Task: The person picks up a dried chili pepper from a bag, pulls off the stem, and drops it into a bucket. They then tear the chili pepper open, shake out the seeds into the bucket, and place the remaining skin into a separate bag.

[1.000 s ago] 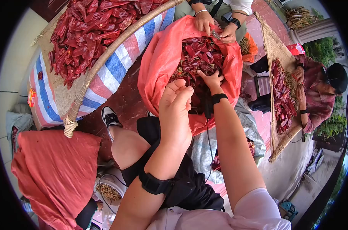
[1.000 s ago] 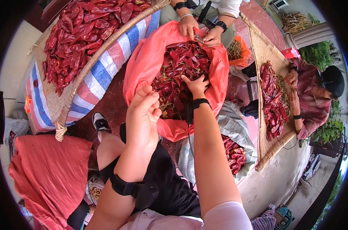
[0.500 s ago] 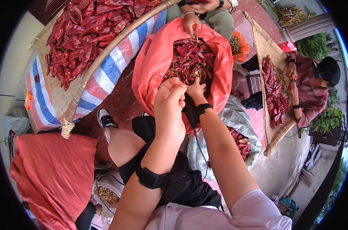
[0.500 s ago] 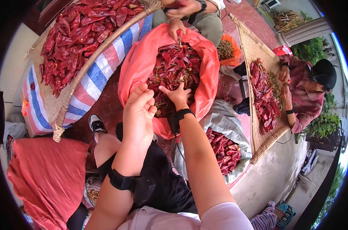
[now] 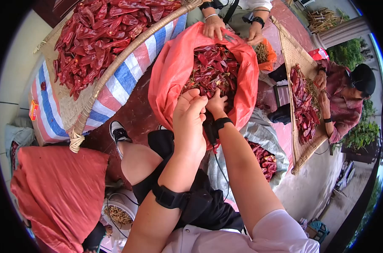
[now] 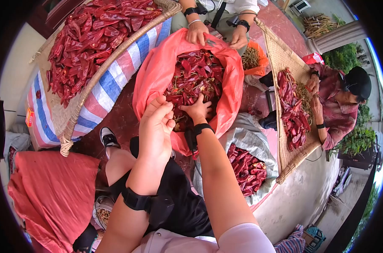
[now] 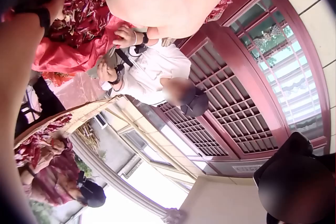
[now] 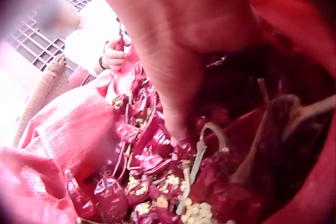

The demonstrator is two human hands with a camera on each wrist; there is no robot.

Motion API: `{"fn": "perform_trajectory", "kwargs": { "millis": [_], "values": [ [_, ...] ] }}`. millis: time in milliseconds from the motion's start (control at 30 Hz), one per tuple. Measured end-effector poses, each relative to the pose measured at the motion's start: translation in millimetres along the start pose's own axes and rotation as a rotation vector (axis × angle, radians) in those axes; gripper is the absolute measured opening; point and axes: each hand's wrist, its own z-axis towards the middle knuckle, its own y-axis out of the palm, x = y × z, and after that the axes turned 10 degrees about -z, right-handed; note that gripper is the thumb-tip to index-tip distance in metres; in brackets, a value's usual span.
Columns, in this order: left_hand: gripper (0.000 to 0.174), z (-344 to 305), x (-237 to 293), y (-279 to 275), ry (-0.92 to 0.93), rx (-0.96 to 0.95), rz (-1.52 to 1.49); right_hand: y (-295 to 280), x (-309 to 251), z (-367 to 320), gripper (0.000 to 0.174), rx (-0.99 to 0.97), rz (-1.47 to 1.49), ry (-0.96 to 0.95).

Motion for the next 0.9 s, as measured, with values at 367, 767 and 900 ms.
{"fn": "perform_trajectory", "kwargs": {
  "millis": [367, 767, 900],
  "values": [
    [0.018, 1.6, -1.4, -3.9, -0.001, -0.005, 0.000, 11.9, -11.7, -11.4, 0.105, 0.049, -0.076, 0.080],
    [0.018, 7.1, -2.2, -4.4, 0.022, 0.016, -0.006, 20.7, -11.6, -24.2, 0.067, 0.239, -0.093, -0.130],
    [0.017, 6.7, -2.3, -2.6, 0.028, 0.002, 0.014, 18.8, -7.0, -23.7, 0.059, 0.322, -0.080, -0.242]
  ]
}}
